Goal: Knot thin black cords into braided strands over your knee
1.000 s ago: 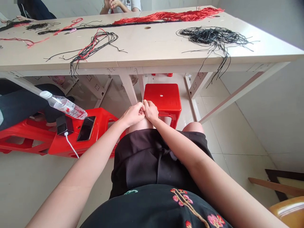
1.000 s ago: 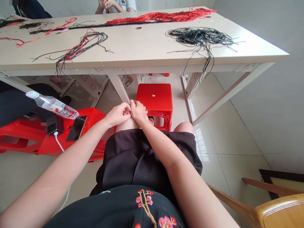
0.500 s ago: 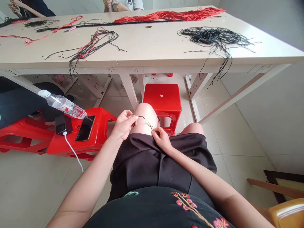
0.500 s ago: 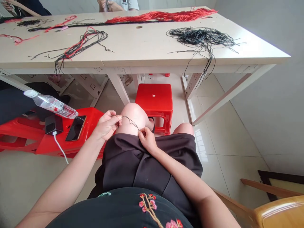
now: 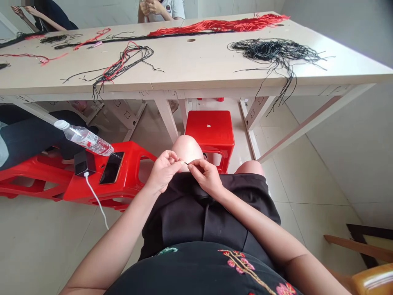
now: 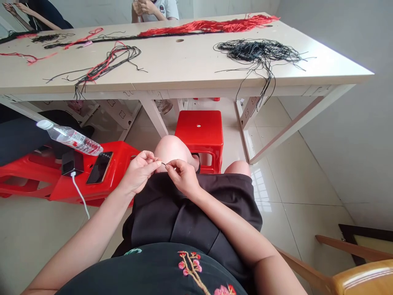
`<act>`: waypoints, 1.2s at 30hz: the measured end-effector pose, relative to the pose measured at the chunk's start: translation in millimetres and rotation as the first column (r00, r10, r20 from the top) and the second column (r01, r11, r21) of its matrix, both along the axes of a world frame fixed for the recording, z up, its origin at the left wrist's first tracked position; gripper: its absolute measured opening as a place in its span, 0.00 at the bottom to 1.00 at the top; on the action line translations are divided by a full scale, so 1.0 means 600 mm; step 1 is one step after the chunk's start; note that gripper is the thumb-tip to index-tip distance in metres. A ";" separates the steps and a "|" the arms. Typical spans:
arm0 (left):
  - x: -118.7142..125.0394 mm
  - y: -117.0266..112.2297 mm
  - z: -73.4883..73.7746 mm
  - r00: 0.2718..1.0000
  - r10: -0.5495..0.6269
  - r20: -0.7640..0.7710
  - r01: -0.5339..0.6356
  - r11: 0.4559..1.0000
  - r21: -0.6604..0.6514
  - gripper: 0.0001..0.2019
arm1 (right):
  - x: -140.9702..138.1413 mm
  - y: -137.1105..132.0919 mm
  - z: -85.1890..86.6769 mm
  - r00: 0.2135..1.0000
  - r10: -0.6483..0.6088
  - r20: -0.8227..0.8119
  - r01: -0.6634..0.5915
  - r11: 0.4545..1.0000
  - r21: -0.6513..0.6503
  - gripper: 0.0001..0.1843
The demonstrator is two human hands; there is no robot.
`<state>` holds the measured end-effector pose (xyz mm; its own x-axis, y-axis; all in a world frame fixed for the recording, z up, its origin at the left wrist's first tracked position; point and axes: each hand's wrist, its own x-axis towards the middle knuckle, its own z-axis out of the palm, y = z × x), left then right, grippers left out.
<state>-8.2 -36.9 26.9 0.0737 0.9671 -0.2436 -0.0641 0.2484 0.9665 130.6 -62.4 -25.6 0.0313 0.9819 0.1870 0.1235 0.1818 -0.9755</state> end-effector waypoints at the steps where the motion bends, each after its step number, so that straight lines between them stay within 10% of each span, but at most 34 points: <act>1: 0.000 -0.001 0.001 1.000 0.005 -0.001 -0.005 1.000 0.001 0.17 | 0.001 -0.002 0.001 0.999 0.031 -0.024 -0.032 0.998 -0.045 0.11; 10: -0.006 0.000 0.003 0.998 0.042 0.042 -0.041 0.999 -0.034 0.19 | 0.008 0.001 0.004 0.892 0.180 -0.415 -0.302 0.920 -0.250 0.18; 16: -0.015 0.005 -0.004 0.993 0.083 0.079 -0.080 0.996 -0.038 0.18 | 0.019 -0.004 -0.020 0.982 0.181 -0.045 -0.186 0.974 -0.131 0.17; 21: -0.025 0.011 -0.016 0.989 0.111 0.103 -0.111 0.994 -0.005 0.17 | 0.026 -0.041 -0.016 0.690 0.724 0.011 -0.683 0.656 -0.322 0.14; 27: -0.016 0.003 -0.009 0.989 0.107 0.106 -0.105 0.994 -0.016 0.17 | 0.007 -0.047 -0.004 0.963 0.215 0.164 -0.199 0.974 -0.108 0.12; 31: -0.006 -0.003 -0.002 0.993 0.096 0.073 -0.096 0.995 -0.003 0.17 | -0.001 -0.034 0.015 0.997 -0.026 0.069 0.023 0.999 0.040 0.13; 36: 0.000 -0.007 -0.007 0.996 0.072 0.056 -0.073 0.997 0.006 0.17 | -0.002 -0.013 0.023 0.999 -0.022 0.030 0.023 0.999 -0.033 0.16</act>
<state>-8.4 -41.3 22.9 0.0165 0.9724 -0.2329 -0.1354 0.2329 0.9630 129.4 -70.3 -11.8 0.0487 0.9866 0.1557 0.1558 0.1465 -0.9769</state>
